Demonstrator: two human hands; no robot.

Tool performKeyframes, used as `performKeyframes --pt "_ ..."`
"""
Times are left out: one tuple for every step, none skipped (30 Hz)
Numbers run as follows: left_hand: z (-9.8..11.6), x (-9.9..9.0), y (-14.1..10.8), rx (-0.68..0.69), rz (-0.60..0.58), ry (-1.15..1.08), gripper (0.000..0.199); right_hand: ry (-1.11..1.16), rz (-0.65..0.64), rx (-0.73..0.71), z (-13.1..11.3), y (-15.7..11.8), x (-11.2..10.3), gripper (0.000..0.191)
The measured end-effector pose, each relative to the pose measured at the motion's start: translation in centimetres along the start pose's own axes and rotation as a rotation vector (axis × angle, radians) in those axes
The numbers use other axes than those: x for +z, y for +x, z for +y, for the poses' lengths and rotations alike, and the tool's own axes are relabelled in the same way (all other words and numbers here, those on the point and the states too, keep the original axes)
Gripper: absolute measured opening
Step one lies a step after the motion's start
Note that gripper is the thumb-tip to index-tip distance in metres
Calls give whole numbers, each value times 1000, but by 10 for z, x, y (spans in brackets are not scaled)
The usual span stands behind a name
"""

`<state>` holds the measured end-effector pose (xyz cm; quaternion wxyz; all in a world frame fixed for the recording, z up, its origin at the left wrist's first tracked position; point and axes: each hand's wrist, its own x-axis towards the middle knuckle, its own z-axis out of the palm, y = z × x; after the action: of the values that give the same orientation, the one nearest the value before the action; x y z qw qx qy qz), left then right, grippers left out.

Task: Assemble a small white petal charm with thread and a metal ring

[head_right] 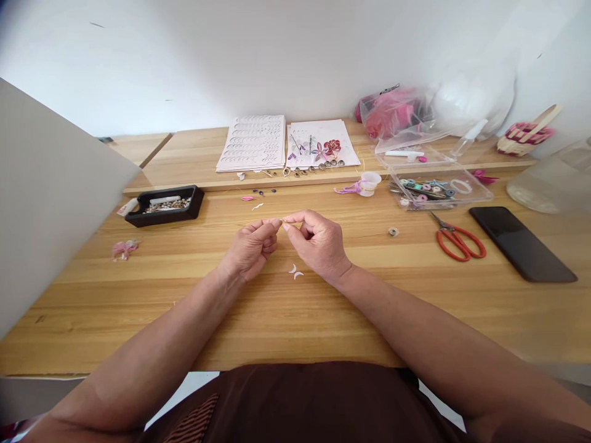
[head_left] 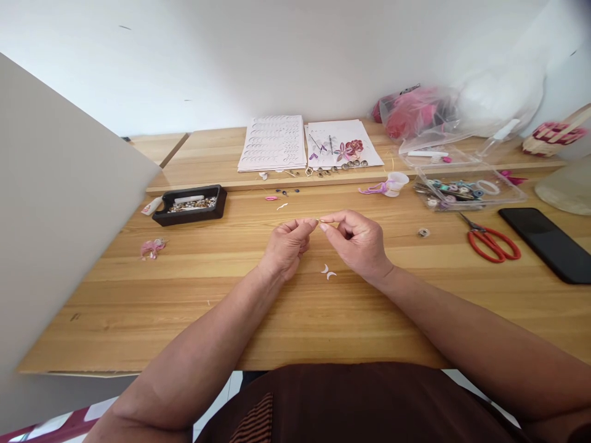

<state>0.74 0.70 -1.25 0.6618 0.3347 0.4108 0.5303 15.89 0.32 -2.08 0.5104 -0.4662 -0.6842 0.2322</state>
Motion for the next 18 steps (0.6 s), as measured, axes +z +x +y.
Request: performKeyframes --pt "0 0 0 3 7 3 39 2 -11 18 -1 0 0 17" --pt "0 0 0 6 14 9 39 6 -21 40 -2 0 -1 19" --pt "0 0 -1 13 22 17 40 10 -28 62 -3 0 -1 20" --pt "-1 1 -1 21 30 30 40 16 -31 83 -4 1 -1 22" --pt "-1 1 -1 32 37 44 41 24 -31 102 -5 1 -1 22" --pt "-2 1 -1 43 42 58 42 35 -29 117 -5 1 -1 23" --pt "-3 1 -1 55 46 69 42 47 -25 131 -5 2 -1 23" --pt "-3 1 -1 65 50 78 42 58 -20 146 -5 2 0 23" --pt "-4 0 -1 74 55 83 42 66 -14 161 -5 3 0 23" --pt "-5 0 -1 80 60 86 41 74 -7 175 -5 3 0 23" --pt "-6 0 0 84 65 86 39 80 -1 187 -5 4 1 23" --pt "-6 0 0 85 70 84 38 89 3 198 -4 4 1 23" --pt "-7 0 0 85 73 83 37 101 6 208 -3 4 1 23" --pt "-7 -1 0 84 77 82 35 117 7 218 -3 4 2 23" --pt "-8 -1 0 85 81 83 35 138 4 231 -2 4 2 24" --pt "-8 -1 1 86 83 88 34 162 1 247 -1 4 3 25" --pt "-8 -1 1 88 85 92 33 188 -3 265 -1 4 3 25" --pt "-9 -1 1 90 85 97 33 212 -7 283 0 4 3 26"
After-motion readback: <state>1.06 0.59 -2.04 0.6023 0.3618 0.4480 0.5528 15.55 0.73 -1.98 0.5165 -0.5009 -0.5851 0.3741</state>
